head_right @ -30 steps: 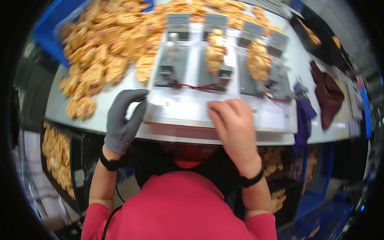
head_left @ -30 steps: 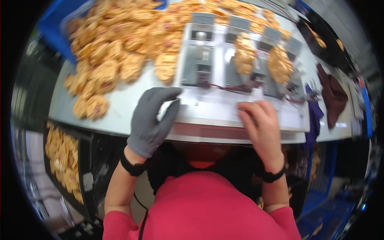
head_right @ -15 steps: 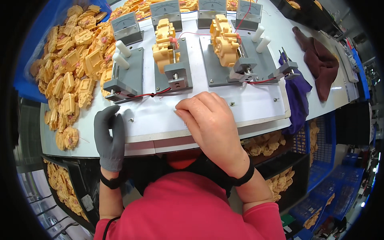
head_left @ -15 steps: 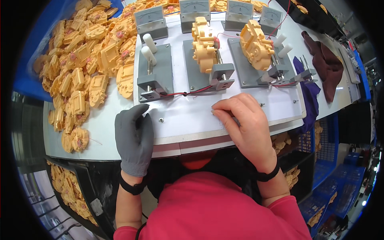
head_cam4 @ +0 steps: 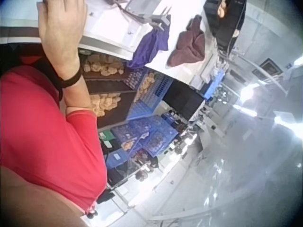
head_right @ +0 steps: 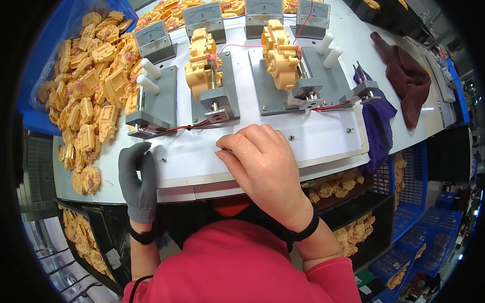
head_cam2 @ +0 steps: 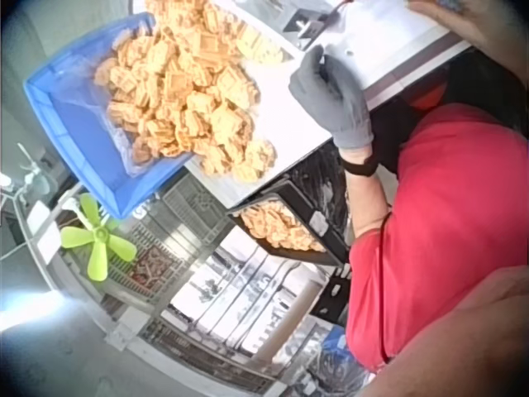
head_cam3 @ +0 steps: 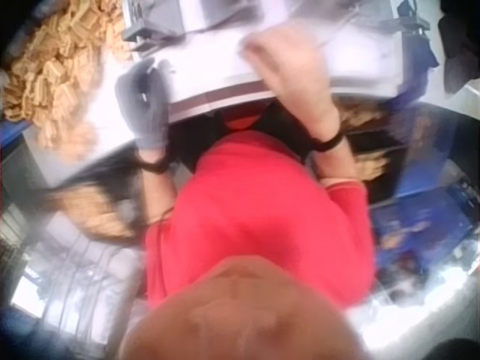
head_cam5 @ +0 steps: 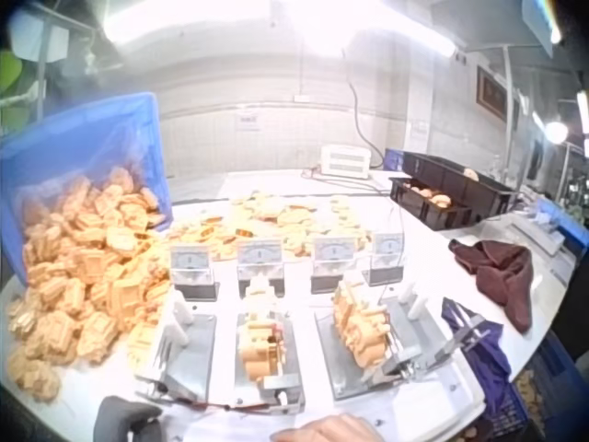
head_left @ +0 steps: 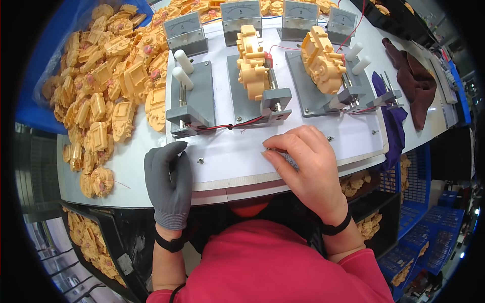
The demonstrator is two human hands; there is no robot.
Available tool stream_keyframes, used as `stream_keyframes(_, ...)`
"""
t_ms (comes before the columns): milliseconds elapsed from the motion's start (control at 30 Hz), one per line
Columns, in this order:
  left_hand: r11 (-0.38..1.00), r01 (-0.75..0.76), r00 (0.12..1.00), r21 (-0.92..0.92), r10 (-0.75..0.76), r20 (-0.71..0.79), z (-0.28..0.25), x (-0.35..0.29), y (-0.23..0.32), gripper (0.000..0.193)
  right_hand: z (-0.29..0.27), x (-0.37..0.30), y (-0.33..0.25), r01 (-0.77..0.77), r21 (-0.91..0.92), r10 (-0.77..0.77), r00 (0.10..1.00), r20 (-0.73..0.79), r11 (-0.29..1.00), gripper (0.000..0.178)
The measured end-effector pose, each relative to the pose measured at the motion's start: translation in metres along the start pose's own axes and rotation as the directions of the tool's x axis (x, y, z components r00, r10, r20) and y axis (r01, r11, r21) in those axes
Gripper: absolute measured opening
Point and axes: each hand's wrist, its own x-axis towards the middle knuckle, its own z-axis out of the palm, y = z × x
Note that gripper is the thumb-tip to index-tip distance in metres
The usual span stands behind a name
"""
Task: The person picks yellow plastic components from a bin and places them into metal fixtures on a white board. They then connect red and black wires to the components and adjust the fixtures. The person repeats this process for multiple components throughout the video.
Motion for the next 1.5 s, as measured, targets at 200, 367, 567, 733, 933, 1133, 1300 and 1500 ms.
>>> stream_keyframes(200,1.000,0.014,1.000,-0.016,-0.014,-0.001,0.000,0.000,0.000,0.024,0.000,0.000,-0.001,0.001,-0.010,-0.001,1.000,-0.002,1.000,0.012)
stream_keyframes(367,1.000,0.010,1.000,-0.004,-0.010,-0.002,0.000,0.001,0.001,0.023,0.000,0.001,0.000,0.018,-0.025,-0.018,1.000,0.002,1.000,0.012)
stream_keyframes(567,0.999,0.023,0.997,0.028,-0.025,0.068,-0.005,0.000,0.002,0.024,0.003,-0.002,0.001,0.058,-0.061,-0.059,0.998,-0.024,0.996,0.013)
stream_keyframes(733,1.000,0.020,1.000,-0.024,-0.020,-0.007,0.000,0.001,0.003,0.021,0.004,-0.002,0.002,0.092,-0.100,-0.096,0.994,-0.042,0.991,0.014)
stream_keyframes(933,1.000,0.006,1.000,-0.013,-0.006,-0.011,0.000,0.002,0.003,0.021,0.004,-0.004,0.002,0.085,-0.098,-0.091,0.994,-0.057,0.992,0.014)
stream_keyframes(1133,0.998,0.048,0.999,-0.031,-0.048,-0.005,0.001,-0.001,0.002,0.021,0.004,-0.004,0.000,0.068,-0.054,-0.073,0.994,-0.080,0.996,0.017)
stream_keyframes(1300,0.996,0.040,0.999,-0.074,-0.037,0.039,-0.006,0.001,0.002,0.022,-0.002,-0.007,-0.006,-0.076,0.178,0.097,0.989,-0.111,0.981,0.035)
stream_keyframes(1500,0.994,-0.098,0.971,0.039,0.087,0.222,-0.067,0.056,0.059,0.030,-0.006,0.004,-0.007,-0.107,0.361,0.158,0.981,-0.114,0.926,0.049)
